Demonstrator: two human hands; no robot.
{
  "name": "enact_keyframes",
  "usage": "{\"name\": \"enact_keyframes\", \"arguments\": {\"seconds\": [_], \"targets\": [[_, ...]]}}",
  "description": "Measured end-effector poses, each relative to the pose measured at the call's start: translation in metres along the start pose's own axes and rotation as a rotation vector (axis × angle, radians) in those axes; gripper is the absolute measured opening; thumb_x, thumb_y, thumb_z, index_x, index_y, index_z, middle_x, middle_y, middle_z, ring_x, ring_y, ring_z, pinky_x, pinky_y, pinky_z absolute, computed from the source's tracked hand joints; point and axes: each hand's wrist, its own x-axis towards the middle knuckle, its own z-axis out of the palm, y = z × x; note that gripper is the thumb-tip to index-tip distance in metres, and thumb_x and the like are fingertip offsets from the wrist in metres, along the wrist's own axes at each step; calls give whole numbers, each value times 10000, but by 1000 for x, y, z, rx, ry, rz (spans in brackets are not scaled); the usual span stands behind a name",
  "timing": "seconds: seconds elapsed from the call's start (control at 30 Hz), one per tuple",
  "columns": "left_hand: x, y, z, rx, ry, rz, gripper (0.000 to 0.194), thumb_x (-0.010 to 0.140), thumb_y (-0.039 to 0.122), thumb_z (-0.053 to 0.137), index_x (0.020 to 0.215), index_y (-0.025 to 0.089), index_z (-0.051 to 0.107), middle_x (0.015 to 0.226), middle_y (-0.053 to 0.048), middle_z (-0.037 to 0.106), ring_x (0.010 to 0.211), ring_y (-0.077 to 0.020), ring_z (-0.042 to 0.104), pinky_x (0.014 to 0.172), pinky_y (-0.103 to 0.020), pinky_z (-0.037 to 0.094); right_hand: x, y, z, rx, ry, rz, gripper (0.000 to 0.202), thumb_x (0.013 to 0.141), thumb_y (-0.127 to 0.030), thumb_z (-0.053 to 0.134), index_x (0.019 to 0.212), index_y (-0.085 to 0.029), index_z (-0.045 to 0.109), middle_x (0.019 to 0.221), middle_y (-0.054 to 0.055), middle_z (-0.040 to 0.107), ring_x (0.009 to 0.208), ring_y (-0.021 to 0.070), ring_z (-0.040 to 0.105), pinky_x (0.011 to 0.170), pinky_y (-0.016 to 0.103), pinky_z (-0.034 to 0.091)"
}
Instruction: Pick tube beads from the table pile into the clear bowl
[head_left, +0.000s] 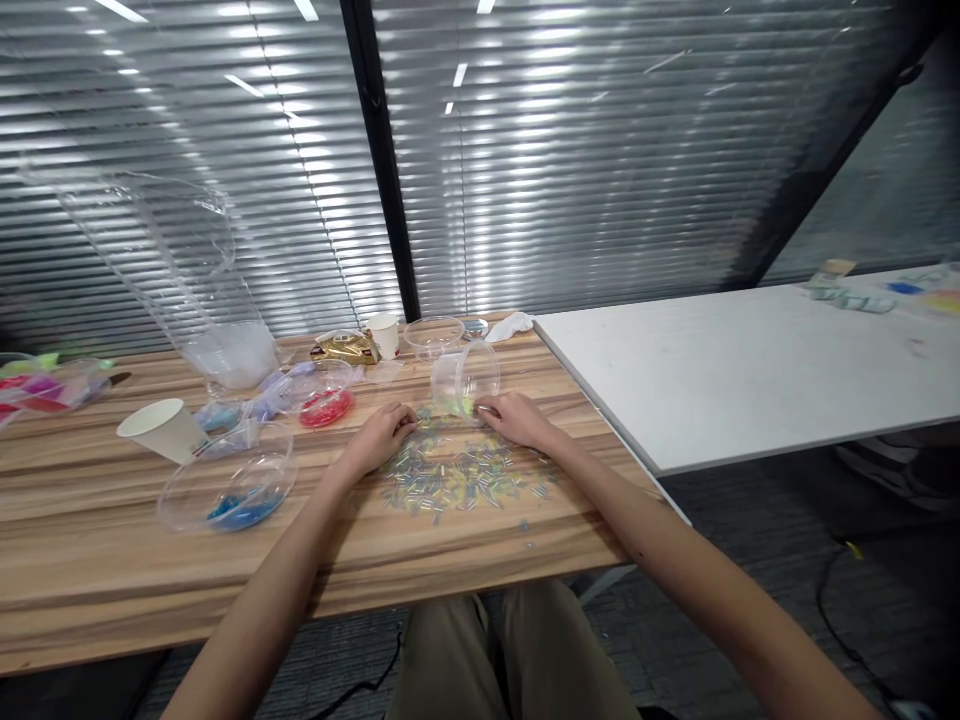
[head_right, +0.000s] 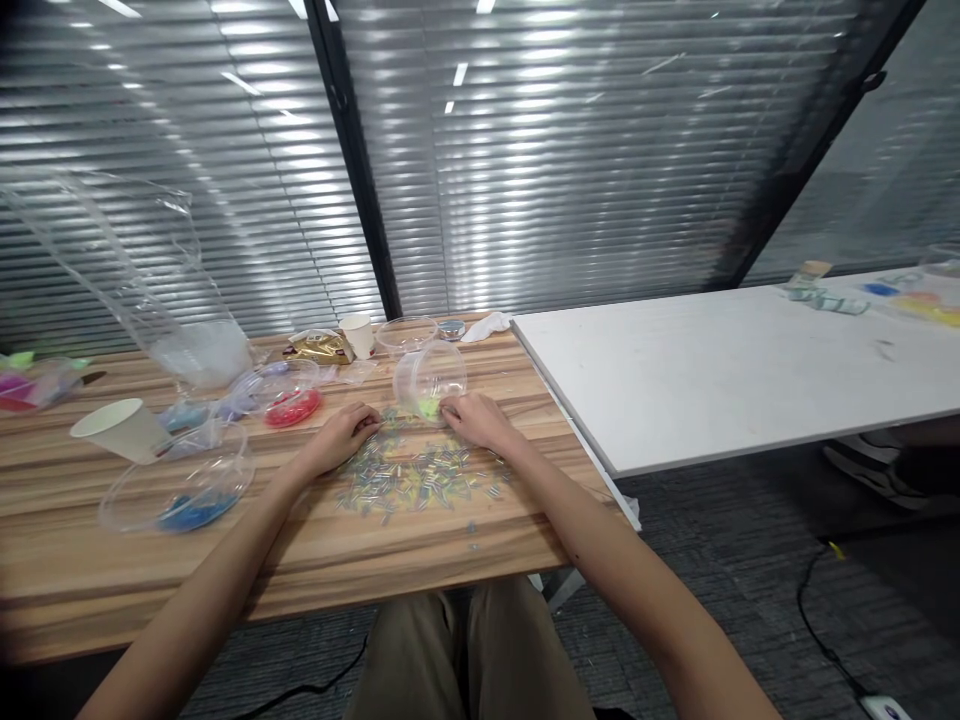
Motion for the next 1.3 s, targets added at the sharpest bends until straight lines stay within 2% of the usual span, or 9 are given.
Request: {"name": "enact_keyframes", "arguments": {"seconds": [0.2, 0.47, 0.67, 0.9, 1.3], "targets": [[0, 1, 0, -15, 6, 1, 155, 893, 254, 435, 852, 157, 550, 855, -76, 585, 792, -201, 542, 735, -328, 435, -1, -2, -3, -6, -4, -6, 311, 928, -245, 361, 992, -190, 660, 941, 72, 700, 833, 194, 620, 683, 236, 334], [-1, 1, -1, -23, 22, 6, 164, 885, 281, 426, 826, 176, 537, 845, -75, 588, 796, -225, 552, 717, -328, 434, 0, -3, -2, -14, -4, 0, 319, 935, -259, 357, 979, -189, 665, 939, 73, 702, 852, 199, 623, 701, 235, 342], [-1, 0, 0, -24, 19, 1, 161, 891, 280, 424, 832, 175, 531, 846, -74, 589, 794, -224, 555, 704, -320, 428, 0, -2, -1, -5, -3, 1, 316, 933, -256, 366, 1054, -197, 652, 1005, 69, 694, 895, 199, 620, 723, 232, 351], [0, -1, 1, -20, 17, -4, 159, 889, 280, 430, 828, 174, 531, 845, -73, 591, 790, -221, 555, 706, -316, 426, 0, -1, -1, 8, 9, -5, 309, 929, -254, 371, 1026, -195, 659, 988, 64, 699, 877, 200, 625, 699, 234, 347], [0, -2, 1, -27, 12, -5, 180, 888, 295, 419, 844, 169, 539, 853, -80, 592, 792, -227, 555, 711, -326, 429, 0, -2, -2, 29, 8, 4, 326, 937, -273, 371, 1088, -204, 652, 1020, 68, 697, 909, 202, 627, 735, 231, 368]]}}
